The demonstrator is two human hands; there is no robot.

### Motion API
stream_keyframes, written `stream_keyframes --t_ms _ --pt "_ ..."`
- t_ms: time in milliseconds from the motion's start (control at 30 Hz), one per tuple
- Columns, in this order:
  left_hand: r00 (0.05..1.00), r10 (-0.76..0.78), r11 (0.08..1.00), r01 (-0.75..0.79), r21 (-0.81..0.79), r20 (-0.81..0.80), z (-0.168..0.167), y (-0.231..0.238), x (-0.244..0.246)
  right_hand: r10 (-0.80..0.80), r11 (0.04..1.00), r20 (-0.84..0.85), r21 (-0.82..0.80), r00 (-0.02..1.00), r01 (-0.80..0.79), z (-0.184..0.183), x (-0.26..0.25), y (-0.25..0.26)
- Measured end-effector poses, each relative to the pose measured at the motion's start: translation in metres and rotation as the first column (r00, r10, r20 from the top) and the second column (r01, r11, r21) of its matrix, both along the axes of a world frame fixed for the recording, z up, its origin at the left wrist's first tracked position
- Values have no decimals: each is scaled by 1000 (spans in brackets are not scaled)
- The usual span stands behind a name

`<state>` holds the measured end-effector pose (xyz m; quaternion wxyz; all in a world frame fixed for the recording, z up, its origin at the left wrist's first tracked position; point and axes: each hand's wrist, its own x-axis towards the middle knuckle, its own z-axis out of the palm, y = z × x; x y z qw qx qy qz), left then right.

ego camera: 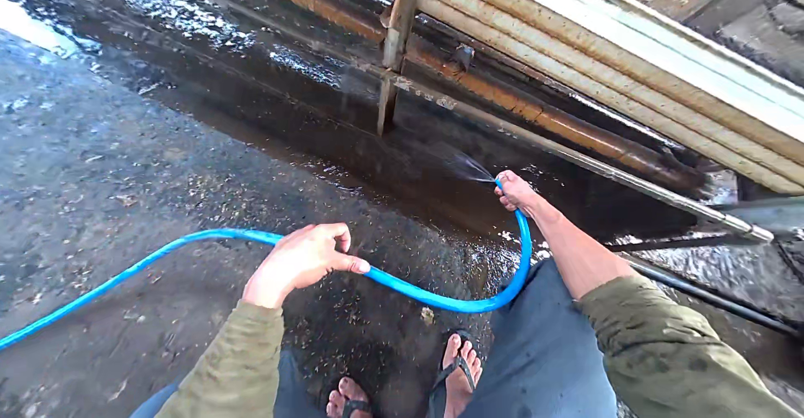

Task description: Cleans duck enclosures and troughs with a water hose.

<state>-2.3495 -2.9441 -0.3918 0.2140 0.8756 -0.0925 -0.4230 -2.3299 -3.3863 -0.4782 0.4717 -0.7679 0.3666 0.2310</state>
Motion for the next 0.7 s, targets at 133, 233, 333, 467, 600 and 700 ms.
stream_keyframes --t_ms 133,233,333,467,600,700 --pt "999 35 999 -35 -14 38 -12 -6 0 -321 942 -55 -127 946 312 -15 -31 -61" --pt "997 44 999 -43 -6 67 -11 -19 1 -524 834 -31 -220 851 506 -9 -57 -95" --pt "999 0 999 -2 37 37 -12 -31 1 -585 770 52 -277 809 575 -2 -67 -102" --pt "994 -86 993 91 81 -62 -15 -36 -4 -489 825 50 -299 871 480 -13 -56 -104" --pt "994 -90 991 96 96 -62 -8 -29 -2 -367 900 132 -201 921 388 -7 -25 -89" --pt "999 -44 995 46 83 -29 -1 -14 -6 -322 925 146 -164 935 344 -12 -19 -75"
